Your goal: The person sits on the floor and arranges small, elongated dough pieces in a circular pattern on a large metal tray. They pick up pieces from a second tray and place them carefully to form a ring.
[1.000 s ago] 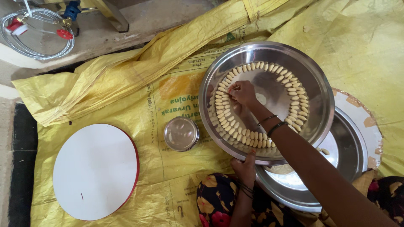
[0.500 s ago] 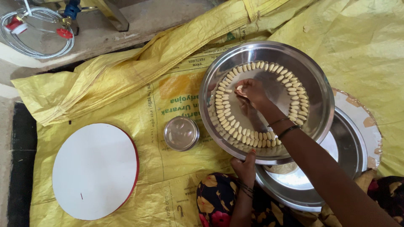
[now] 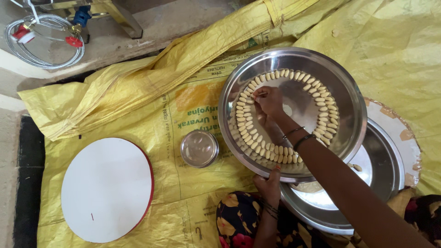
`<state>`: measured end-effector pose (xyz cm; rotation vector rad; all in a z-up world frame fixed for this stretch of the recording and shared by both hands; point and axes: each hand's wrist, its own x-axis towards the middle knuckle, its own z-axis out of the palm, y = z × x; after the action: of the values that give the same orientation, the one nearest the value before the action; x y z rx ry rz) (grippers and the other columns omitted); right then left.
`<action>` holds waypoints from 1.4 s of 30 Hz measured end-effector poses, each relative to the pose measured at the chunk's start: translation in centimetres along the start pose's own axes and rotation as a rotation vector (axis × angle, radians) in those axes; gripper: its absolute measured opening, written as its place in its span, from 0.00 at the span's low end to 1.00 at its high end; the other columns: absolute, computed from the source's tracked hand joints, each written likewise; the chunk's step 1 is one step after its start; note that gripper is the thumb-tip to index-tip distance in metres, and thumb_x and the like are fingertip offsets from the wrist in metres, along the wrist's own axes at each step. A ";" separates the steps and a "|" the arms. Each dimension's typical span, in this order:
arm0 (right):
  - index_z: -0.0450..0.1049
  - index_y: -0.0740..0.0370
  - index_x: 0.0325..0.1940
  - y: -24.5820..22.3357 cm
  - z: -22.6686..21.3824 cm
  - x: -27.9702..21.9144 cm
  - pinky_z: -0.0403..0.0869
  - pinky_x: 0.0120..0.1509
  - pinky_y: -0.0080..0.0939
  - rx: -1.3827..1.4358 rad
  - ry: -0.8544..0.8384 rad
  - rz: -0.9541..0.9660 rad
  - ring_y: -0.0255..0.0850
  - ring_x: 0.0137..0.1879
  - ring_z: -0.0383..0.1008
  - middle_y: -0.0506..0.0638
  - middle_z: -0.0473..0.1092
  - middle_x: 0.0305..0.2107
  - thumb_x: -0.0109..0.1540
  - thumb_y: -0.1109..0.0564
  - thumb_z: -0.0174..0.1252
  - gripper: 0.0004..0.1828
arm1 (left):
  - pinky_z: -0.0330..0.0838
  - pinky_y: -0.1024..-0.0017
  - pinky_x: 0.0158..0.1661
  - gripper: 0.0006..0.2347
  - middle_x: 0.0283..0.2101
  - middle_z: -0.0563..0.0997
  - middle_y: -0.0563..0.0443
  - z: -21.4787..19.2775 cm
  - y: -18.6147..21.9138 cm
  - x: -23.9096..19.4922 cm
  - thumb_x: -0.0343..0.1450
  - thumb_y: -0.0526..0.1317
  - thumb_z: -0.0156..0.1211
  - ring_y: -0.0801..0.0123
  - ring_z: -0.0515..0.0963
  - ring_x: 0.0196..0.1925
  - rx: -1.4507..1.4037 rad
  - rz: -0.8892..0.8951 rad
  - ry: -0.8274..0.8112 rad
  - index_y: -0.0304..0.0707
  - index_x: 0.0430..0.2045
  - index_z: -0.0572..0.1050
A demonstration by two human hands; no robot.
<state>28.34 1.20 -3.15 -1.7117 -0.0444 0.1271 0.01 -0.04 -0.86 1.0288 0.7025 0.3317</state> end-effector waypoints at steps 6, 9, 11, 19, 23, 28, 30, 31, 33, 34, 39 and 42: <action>0.83 0.67 0.35 -1.0 -0.2 -0.6 0.79 0.43 0.34 -0.305 0.046 -0.129 0.36 0.36 0.80 0.55 0.79 0.32 0.55 0.70 0.66 0.06 | 0.75 0.72 0.33 0.06 0.30 0.85 0.44 0.0 0.2 0.0 0.64 0.28 0.64 0.69 0.81 0.29 0.019 0.016 -0.008 0.17 0.28 0.82; 0.83 0.67 0.36 -1.1 -0.1 -0.6 0.79 0.41 0.34 -0.295 0.051 -0.097 0.36 0.35 0.80 0.55 0.80 0.31 0.55 0.70 0.65 0.07 | 0.75 0.73 0.34 0.06 0.31 0.85 0.44 0.2 0.6 -0.1 0.63 0.29 0.65 0.70 0.81 0.30 0.008 0.023 -0.005 0.18 0.29 0.81; 0.82 0.68 0.37 -1.1 0.2 -0.6 0.79 0.40 0.34 -0.206 0.058 -0.033 0.36 0.35 0.80 0.55 0.79 0.31 0.56 0.71 0.64 0.07 | 0.75 0.72 0.34 0.06 0.31 0.85 0.44 0.3 0.9 -0.2 0.64 0.29 0.64 0.69 0.82 0.30 0.006 0.016 -0.012 0.18 0.28 0.81; 0.81 0.69 0.39 -1.0 0.6 -0.5 0.80 0.40 0.32 -0.122 0.038 0.060 0.35 0.35 0.80 0.53 0.79 0.32 0.57 0.72 0.63 0.07 | 0.76 0.72 0.36 0.06 0.31 0.85 0.43 0.3 1.2 -0.3 0.64 0.29 0.64 0.67 0.82 0.31 0.061 0.002 -0.009 0.19 0.29 0.81; 0.80 0.69 0.40 -0.6 0.4 -0.6 0.80 0.39 0.32 0.009 0.039 0.087 0.35 0.36 0.79 0.53 0.78 0.32 0.58 0.73 0.60 0.08 | 0.76 0.72 0.36 0.07 0.32 0.85 0.43 0.1 0.7 -0.1 0.64 0.29 0.64 0.67 0.83 0.32 0.034 -0.027 -0.004 0.19 0.31 0.81; 0.79 0.70 0.39 -0.8 -1.7 -0.6 0.76 0.35 0.34 0.047 0.021 0.165 0.36 0.34 0.77 0.52 0.77 0.31 0.61 0.70 0.58 0.05 | 0.75 0.73 0.36 0.07 0.34 0.85 0.45 -0.2 -0.6 0.2 0.65 0.30 0.66 0.69 0.82 0.33 0.009 -0.027 -0.002 0.20 0.33 0.81; 0.78 0.70 0.39 -0.9 -2.9 -1.3 0.73 0.32 0.38 0.066 0.020 0.234 0.37 0.33 0.75 0.51 0.76 0.31 0.62 0.70 0.57 0.06 | 0.74 0.73 0.35 0.07 0.34 0.85 0.45 -0.6 -1.3 0.3 0.66 0.30 0.67 0.71 0.81 0.32 0.049 -0.016 0.015 0.20 0.32 0.81; 0.79 0.69 0.40 -1.2 -3.9 -1.5 0.71 0.31 0.39 0.057 0.023 0.268 0.37 0.32 0.74 0.51 0.75 0.31 0.62 0.69 0.57 0.06 | 0.73 0.73 0.35 0.07 0.34 0.84 0.45 -0.6 -1.7 0.5 0.66 0.30 0.68 0.71 0.80 0.32 0.037 0.006 0.011 0.18 0.32 0.81; 0.79 0.68 0.40 -2.0 -5.7 -1.9 0.72 0.35 0.38 0.044 0.008 0.188 0.35 0.34 0.74 0.50 0.76 0.32 0.61 0.70 0.58 0.07 | 0.72 0.72 0.35 0.08 0.33 0.83 0.44 -0.6 -2.2 0.9 0.66 0.29 0.69 0.71 0.78 0.31 0.014 0.048 0.001 0.15 0.31 0.81; 0.80 0.68 0.41 -2.5 -7.0 -2.4 0.75 0.40 0.35 0.038 -0.011 0.074 0.33 0.37 0.76 0.50 0.77 0.33 0.60 0.70 0.59 0.07 | 0.73 0.72 0.35 0.08 0.34 0.84 0.44 -0.6 -2.5 0.9 0.66 0.29 0.69 0.70 0.79 0.32 0.019 0.042 0.007 0.16 0.32 0.80; 0.80 0.67 0.43 -6.0 -14.2 -5.2 0.74 0.41 0.33 0.020 0.075 -0.092 0.32 0.37 0.76 0.49 0.77 0.34 0.59 0.69 0.60 0.09 | 0.76 0.73 0.38 0.11 0.38 0.85 0.46 -1.2 -3.1 1.7 0.64 0.30 0.68 0.69 0.83 0.35 0.111 0.022 0.039 0.20 0.37 0.79; 0.80 0.65 0.45 -7.3 -19.4 -7.6 0.70 0.37 0.33 -0.090 0.285 -0.062 0.33 0.35 0.73 0.48 0.76 0.31 0.61 0.68 0.61 0.09 | 0.75 0.72 0.41 0.12 0.40 0.85 0.45 -1.3 -3.7 2.2 0.64 0.30 0.69 0.70 0.82 0.38 0.095 0.055 0.057 0.19 0.38 0.79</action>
<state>23.29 -17.64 7.25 -1.8019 0.1093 -0.1679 0.53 0.21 -5.29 1.1343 0.7480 0.3790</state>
